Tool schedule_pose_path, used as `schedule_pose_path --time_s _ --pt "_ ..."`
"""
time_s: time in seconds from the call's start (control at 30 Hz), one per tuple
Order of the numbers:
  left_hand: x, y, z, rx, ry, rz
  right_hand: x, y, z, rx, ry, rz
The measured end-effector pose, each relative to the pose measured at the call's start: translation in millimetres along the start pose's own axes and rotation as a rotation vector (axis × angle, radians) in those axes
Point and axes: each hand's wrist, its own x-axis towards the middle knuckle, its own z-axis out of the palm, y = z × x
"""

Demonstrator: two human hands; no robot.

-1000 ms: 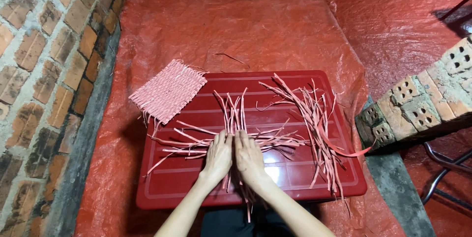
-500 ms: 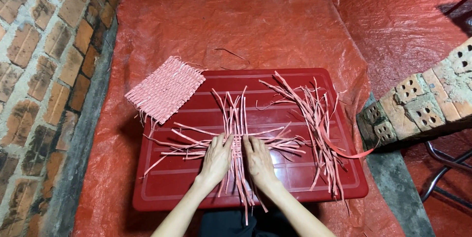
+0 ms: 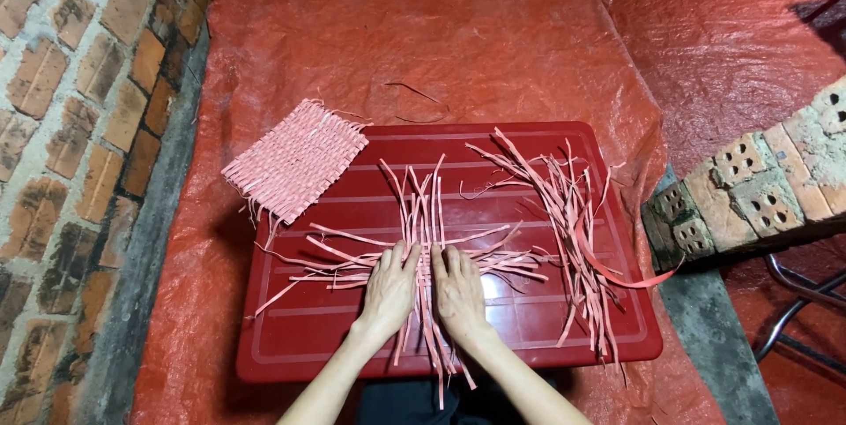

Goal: The person weaves pink straps by hand on a red plastic tray, interlacing them into a mat-like structure. A completed pink woven mat is visible nearby as a reference.

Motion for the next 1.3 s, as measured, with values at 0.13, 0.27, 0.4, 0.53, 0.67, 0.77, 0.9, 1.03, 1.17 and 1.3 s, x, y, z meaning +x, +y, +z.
schedule_pose_path --time_s 0.13,0.27,0.4,0.53,0.67,0.77,0.9,1.03,1.17,1.3 --pt "0.5 -1.0 3.2 0.004 -0.018 0.003 0.5 -0.4 2.1 0.022 -0.024 0.007" --pt "0.5 -0.8 5.7 0.021 -0.042 0.0 0.5 -0.1 6.0 0.016 -0.014 0.011" --pt "0.1 2.9 1.5 0.035 -0.087 -0.025 -0.6 0.2 8.5 0.01 0.011 0.006" --pt "-1.0 4.9 3.9 0.072 0.023 0.009 -0.4 4.9 29.9 -0.012 0.105 0.008" --pt "-1.7 4.8 6.5 0.085 0.035 0.007 -1.0 9.2 41.9 0.006 0.036 0.041" --pt "-1.9 4.3 7.6 0.084 0.033 0.002 -2.4 9.1 38.8 0.01 0.095 0.014" --pt "-2.3 4.3 8.0 0.078 0.039 0.001 -3.1 7.5 34.9 0.049 0.141 -0.001" --pt "-3.3 4.2 9.0 0.099 0.039 0.003 -2.8 8.5 37.9 0.057 0.121 0.003" --pt "-4.6 5.1 10.4 0.11 0.053 0.002 -1.8 7.7 35.0 0.0 0.156 -0.011" --pt "-5.3 4.7 16.0 0.139 0.062 -0.004 -2.0 7.3 32.2 0.041 0.203 -0.016"
